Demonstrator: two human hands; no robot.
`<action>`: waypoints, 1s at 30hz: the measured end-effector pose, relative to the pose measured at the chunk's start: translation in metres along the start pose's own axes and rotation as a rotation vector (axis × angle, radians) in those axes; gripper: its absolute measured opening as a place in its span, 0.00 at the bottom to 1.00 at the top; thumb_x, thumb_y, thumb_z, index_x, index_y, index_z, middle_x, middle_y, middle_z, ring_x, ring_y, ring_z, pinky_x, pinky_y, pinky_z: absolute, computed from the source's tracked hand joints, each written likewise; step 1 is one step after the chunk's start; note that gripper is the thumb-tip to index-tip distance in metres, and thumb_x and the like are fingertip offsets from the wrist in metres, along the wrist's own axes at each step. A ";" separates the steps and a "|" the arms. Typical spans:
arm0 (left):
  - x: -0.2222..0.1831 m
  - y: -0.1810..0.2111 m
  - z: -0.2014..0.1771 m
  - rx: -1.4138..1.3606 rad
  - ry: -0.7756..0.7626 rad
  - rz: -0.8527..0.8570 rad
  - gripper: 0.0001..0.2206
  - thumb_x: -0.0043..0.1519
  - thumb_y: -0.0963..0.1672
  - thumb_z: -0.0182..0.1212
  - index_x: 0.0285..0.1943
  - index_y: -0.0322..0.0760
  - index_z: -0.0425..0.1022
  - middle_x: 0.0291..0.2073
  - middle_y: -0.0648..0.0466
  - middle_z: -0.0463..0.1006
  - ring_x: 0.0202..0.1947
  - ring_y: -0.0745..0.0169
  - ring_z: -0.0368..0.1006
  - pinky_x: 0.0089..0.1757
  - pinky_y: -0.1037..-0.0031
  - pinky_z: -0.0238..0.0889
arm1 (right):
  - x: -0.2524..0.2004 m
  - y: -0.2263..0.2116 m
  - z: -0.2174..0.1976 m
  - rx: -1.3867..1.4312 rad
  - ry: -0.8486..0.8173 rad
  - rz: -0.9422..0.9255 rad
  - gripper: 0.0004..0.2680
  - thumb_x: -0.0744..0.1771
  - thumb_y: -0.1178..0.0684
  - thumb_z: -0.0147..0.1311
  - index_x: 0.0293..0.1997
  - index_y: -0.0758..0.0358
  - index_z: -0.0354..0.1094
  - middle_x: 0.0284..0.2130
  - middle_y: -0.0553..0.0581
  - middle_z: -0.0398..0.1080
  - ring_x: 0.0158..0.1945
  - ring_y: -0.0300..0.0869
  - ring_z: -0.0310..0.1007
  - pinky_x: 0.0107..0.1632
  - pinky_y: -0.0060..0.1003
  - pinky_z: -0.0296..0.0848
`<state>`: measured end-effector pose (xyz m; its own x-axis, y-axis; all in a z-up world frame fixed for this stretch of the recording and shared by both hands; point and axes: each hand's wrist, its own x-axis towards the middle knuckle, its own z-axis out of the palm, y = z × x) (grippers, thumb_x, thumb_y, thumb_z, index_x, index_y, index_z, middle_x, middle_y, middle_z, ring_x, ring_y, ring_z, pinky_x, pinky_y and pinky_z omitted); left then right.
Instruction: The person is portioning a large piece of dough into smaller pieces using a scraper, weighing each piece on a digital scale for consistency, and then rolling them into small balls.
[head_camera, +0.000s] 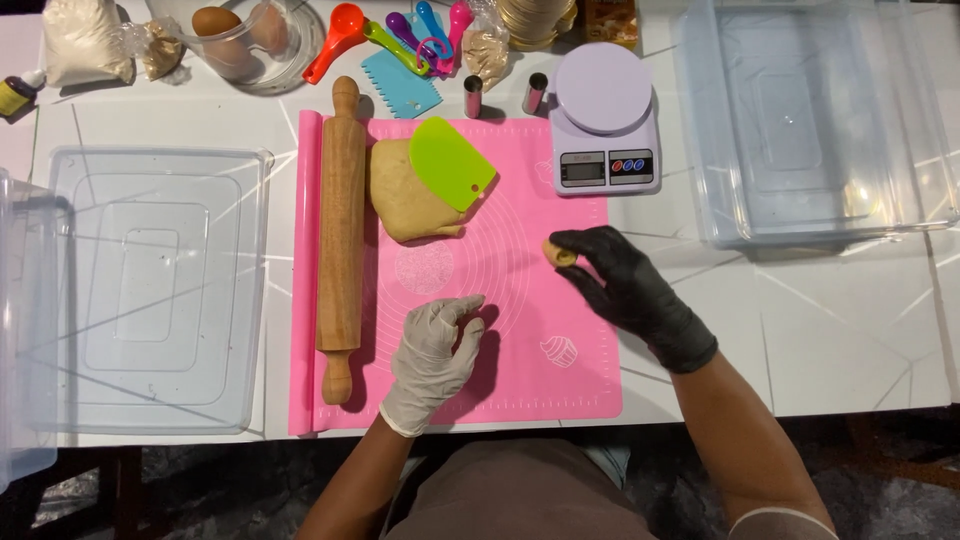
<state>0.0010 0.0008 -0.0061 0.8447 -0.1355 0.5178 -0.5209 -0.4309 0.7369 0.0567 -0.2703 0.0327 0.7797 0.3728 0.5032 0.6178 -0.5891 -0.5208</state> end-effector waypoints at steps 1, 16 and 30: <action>0.001 0.000 0.000 -0.002 -0.001 0.001 0.10 0.60 0.41 0.65 0.50 0.35 0.81 0.34 0.50 0.83 0.33 0.48 0.80 0.35 0.63 0.74 | -0.008 -0.005 -0.001 -0.002 0.001 0.002 0.15 0.66 0.53 0.64 0.60 0.55 0.73 0.45 0.52 0.77 0.46 0.47 0.77 0.49 0.39 0.77; -0.006 -0.007 0.004 0.063 -0.015 0.009 0.12 0.58 0.41 0.68 0.50 0.40 0.82 0.35 0.54 0.84 0.35 0.53 0.80 0.39 0.65 0.70 | -0.080 -0.030 -0.002 -0.431 -0.024 -0.394 0.07 0.68 0.54 0.56 0.51 0.50 0.73 0.57 0.55 0.73 0.48 0.50 0.74 0.48 0.44 0.73; -0.011 -0.011 0.005 0.075 -0.025 0.008 0.12 0.57 0.42 0.68 0.50 0.41 0.83 0.34 0.52 0.82 0.34 0.50 0.79 0.39 0.63 0.70 | -0.090 -0.037 0.019 -0.437 -0.010 -0.449 0.08 0.69 0.55 0.52 0.54 0.51 0.72 0.56 0.57 0.73 0.52 0.53 0.74 0.49 0.45 0.73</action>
<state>-0.0019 0.0029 -0.0222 0.8438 -0.1607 0.5120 -0.5176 -0.4956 0.6975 -0.0344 -0.2688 -0.0069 0.4559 0.6573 0.6002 0.7880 -0.6115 0.0711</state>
